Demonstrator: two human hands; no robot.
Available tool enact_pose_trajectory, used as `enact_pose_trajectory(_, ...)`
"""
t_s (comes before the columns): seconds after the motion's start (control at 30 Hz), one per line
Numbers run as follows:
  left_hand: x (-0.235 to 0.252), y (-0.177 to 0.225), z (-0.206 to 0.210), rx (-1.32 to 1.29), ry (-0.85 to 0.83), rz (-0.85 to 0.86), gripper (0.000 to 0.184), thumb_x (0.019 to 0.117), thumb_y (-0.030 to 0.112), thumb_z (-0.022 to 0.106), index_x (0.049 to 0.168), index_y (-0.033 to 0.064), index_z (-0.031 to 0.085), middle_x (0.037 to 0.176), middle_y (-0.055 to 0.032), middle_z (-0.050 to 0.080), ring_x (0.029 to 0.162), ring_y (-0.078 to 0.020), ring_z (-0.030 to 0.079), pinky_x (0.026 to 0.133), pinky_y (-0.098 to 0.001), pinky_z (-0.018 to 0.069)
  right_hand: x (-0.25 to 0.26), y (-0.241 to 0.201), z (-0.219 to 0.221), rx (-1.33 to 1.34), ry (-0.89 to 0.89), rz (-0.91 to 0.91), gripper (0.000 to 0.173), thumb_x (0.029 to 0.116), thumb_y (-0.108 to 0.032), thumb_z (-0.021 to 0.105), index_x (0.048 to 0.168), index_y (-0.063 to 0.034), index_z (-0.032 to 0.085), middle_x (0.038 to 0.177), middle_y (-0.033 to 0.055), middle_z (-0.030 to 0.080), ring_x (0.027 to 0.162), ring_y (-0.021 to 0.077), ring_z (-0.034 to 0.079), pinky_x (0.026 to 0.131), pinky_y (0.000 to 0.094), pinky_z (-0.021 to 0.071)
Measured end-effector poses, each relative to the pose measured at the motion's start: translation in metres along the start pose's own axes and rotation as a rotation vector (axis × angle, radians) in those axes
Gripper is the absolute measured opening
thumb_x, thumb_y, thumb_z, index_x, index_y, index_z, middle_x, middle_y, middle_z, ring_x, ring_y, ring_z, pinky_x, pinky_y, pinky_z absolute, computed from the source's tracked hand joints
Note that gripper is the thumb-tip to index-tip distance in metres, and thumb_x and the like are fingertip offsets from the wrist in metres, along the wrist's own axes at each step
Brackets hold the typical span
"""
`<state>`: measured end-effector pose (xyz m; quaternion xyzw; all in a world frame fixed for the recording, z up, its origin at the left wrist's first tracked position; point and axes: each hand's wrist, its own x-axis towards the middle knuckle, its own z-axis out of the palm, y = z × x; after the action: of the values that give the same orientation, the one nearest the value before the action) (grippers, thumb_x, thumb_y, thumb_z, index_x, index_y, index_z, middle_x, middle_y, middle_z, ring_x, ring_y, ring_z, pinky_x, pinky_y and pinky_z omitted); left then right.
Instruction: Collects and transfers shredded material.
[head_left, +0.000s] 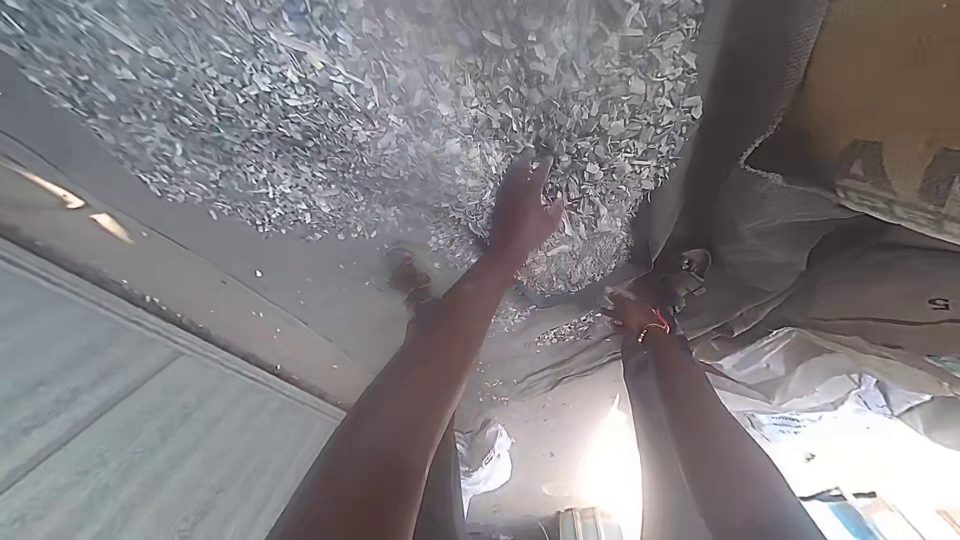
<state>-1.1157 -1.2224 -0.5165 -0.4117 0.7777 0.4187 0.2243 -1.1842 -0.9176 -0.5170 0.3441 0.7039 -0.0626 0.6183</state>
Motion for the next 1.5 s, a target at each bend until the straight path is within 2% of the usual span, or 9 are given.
enact_pose_trajectory(0.2,0.085,0.070,-0.004,0.222,0.050,0.267,0.086,0.0849,0.052,0.073,0.161,0.0383,0.035,0.173,-0.0063,0.017,0.158,-0.0392,0.011,0.121,-0.0672,0.0176,0.015,-0.036,0.017,-0.061,0.066,0.071,0.050,0.1102,-0.043,0.045,0.142,-0.0050,0.050,0.118,0.0163,0.066,0.089,0.0219,0.070,0.070,0.0349,0.0571)
enact_pose_trajectory(0.33,0.035,0.052,0.058,0.215,-0.249,0.257,0.093,0.0765,0.041,0.084,0.158,0.0392,0.039,0.173,-0.0080,0.017,0.158,-0.0442,0.004,0.115,-0.0792,0.0123,0.019,-0.037,0.021,-0.195,0.012,0.084,0.038,0.1115,-0.026,0.045,0.143,-0.0055,0.051,0.138,0.0175,0.057,0.112,0.0227,0.065,0.089,0.0353,0.0562)
enact_pose_trajectory(0.47,-0.066,-0.021,0.067,0.086,-0.233,0.121,0.074,0.0854,0.028,0.074,0.154,0.0288,0.049,0.167,-0.0099,0.033,0.155,-0.0380,0.026,0.119,-0.0706,0.0222,-0.009,-0.019,0.038,-0.181,-0.055,0.145,0.040,0.1095,-0.024,0.050,0.145,-0.0059,0.050,0.144,0.0193,0.052,0.119,0.0268,0.061,0.093,0.0396,0.0550)
enact_pose_trajectory(0.6,-0.154,-0.097,0.060,-0.393,-0.031,-0.631,0.069,0.1005,0.022,0.066,0.158,0.0011,0.034,0.160,-0.0219,0.040,0.148,-0.0336,0.040,0.121,-0.0486,0.0340,-0.042,0.007,0.063,-0.007,-0.071,0.215,0.041,0.1077,-0.022,0.054,0.145,-0.0056,0.049,0.142,0.0206,0.051,0.117,0.0299,0.060,0.089,0.0407,0.0559)
enact_pose_trajectory(0.7,-0.191,-0.129,0.096,-1.065,-0.170,-0.998,0.057,0.1128,0.040,0.036,0.160,0.0090,0.029,0.160,-0.0204,0.039,0.145,-0.0319,0.043,0.115,-0.0518,0.0385,-0.060,0.019,0.066,0.038,-0.111,0.233,0.042,0.1077,-0.022,0.055,0.147,-0.0069,0.048,0.146,0.0206,0.050,0.125,0.0326,0.057,0.094,0.0439,0.0537)
enact_pose_trajectory(1.03,-0.175,-0.105,0.111,-0.742,-0.024,-0.880,0.076,0.1101,0.056,0.022,0.137,-0.0062,0.055,0.135,-0.0324,0.057,0.128,-0.0439,0.054,0.107,-0.0627,0.0410,-0.039,0.028,-0.046,0.214,-0.043,0.031,0.065,0.1073,-0.054,0.042,0.160,-0.0171,0.031,0.163,0.0150,0.037,0.146,0.0343,0.042,0.109,0.0562,0.0444)
enact_pose_trajectory(1.2,-0.178,-0.105,0.101,-0.711,-0.087,-0.872,0.082,0.1086,0.060,0.019,0.131,-0.0079,0.058,0.130,-0.0345,0.059,0.124,-0.0461,0.056,0.103,-0.0645,0.0426,-0.019,-0.016,-0.031,-0.084,-0.021,-0.258,0.069,0.1081,-0.060,0.027,0.141,-0.0056,0.055,0.131,0.0155,0.063,0.117,0.0231,0.061,0.099,0.0450,0.0504)
enact_pose_trajectory(1.37,-0.170,-0.095,0.087,-0.746,-0.157,-0.996,0.079,0.1073,0.063,0.025,0.143,-0.0012,0.053,0.143,-0.0309,0.052,0.133,-0.0455,0.050,0.104,-0.0667,0.0400,-0.008,-0.050,0.001,-0.036,0.016,-0.387,0.075,0.1065,-0.065,0.021,0.160,-0.0138,0.036,0.165,0.0110,0.036,0.151,0.0241,0.035,0.121,0.0542,0.0302)
enact_pose_trajectory(1.5,-0.168,-0.133,0.092,-1.087,-0.188,-0.968,0.078,0.1006,0.073,0.033,0.146,0.0117,0.048,0.136,-0.0173,0.057,0.121,-0.0315,0.057,0.096,-0.0554,0.0504,-0.007,-0.057,-0.003,-0.026,-0.054,-0.354,0.071,0.1050,-0.067,0.023,0.151,-0.0193,0.047,0.146,0.0074,0.055,0.130,0.0190,0.055,0.104,0.0490,0.0490)
